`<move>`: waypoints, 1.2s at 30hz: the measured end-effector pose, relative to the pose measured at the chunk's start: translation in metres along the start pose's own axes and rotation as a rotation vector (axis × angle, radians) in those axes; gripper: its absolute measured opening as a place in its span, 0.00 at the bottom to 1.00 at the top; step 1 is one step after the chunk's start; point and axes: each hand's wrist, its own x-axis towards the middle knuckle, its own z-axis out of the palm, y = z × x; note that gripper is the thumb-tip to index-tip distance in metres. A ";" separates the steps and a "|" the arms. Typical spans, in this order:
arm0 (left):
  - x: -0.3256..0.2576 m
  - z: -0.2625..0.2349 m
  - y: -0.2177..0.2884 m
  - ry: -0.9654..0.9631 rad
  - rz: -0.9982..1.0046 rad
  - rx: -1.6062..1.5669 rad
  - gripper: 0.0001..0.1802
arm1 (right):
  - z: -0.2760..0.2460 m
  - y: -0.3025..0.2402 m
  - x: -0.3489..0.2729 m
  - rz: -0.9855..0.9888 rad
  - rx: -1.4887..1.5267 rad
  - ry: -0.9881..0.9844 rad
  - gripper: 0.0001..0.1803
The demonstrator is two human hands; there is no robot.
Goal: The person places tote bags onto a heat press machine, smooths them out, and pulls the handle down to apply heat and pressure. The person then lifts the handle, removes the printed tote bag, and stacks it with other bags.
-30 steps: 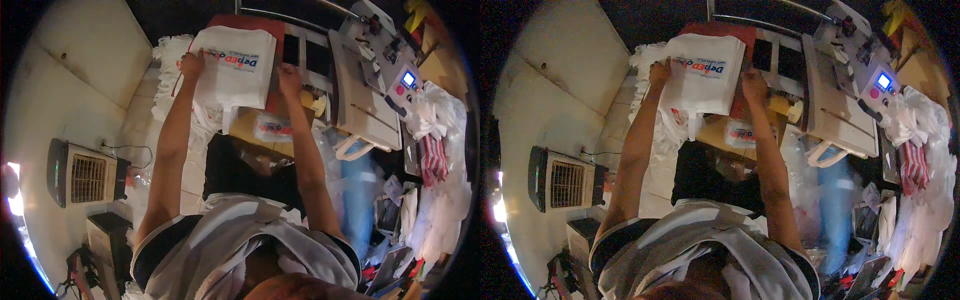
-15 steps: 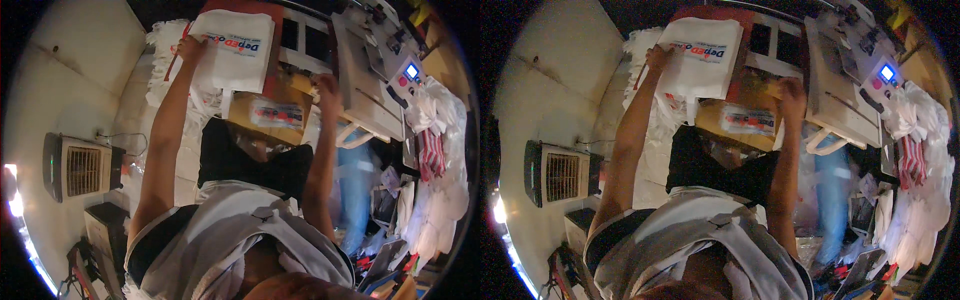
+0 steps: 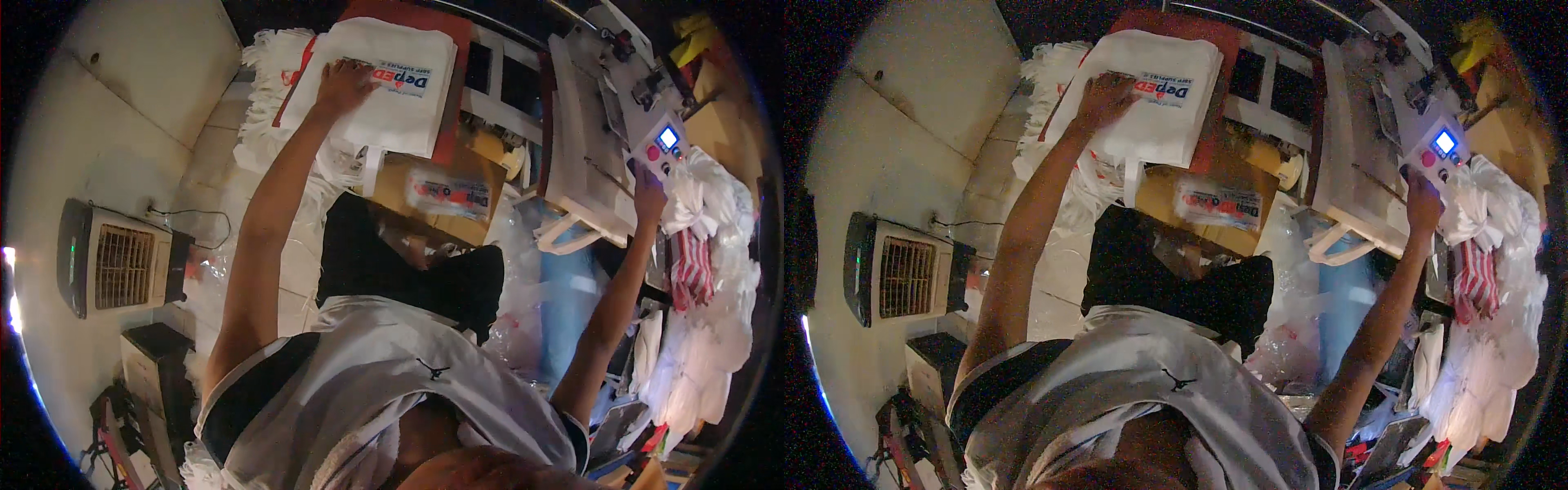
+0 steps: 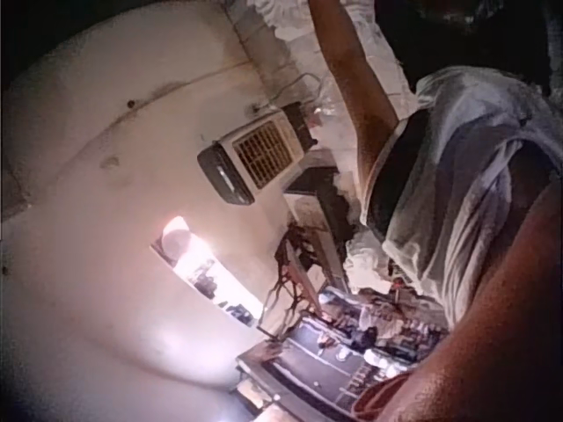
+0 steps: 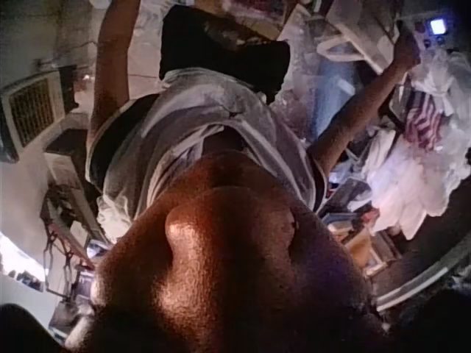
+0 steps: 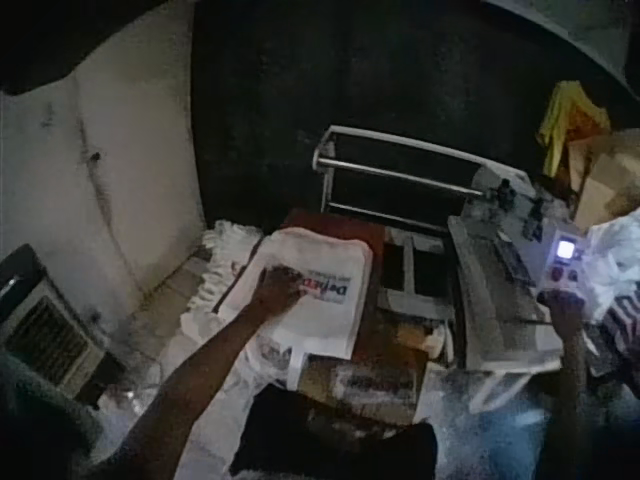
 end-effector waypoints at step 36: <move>0.008 -0.008 -0.007 0.060 -0.098 0.108 0.27 | 0.035 -0.007 -0.007 0.056 -0.072 -0.029 0.22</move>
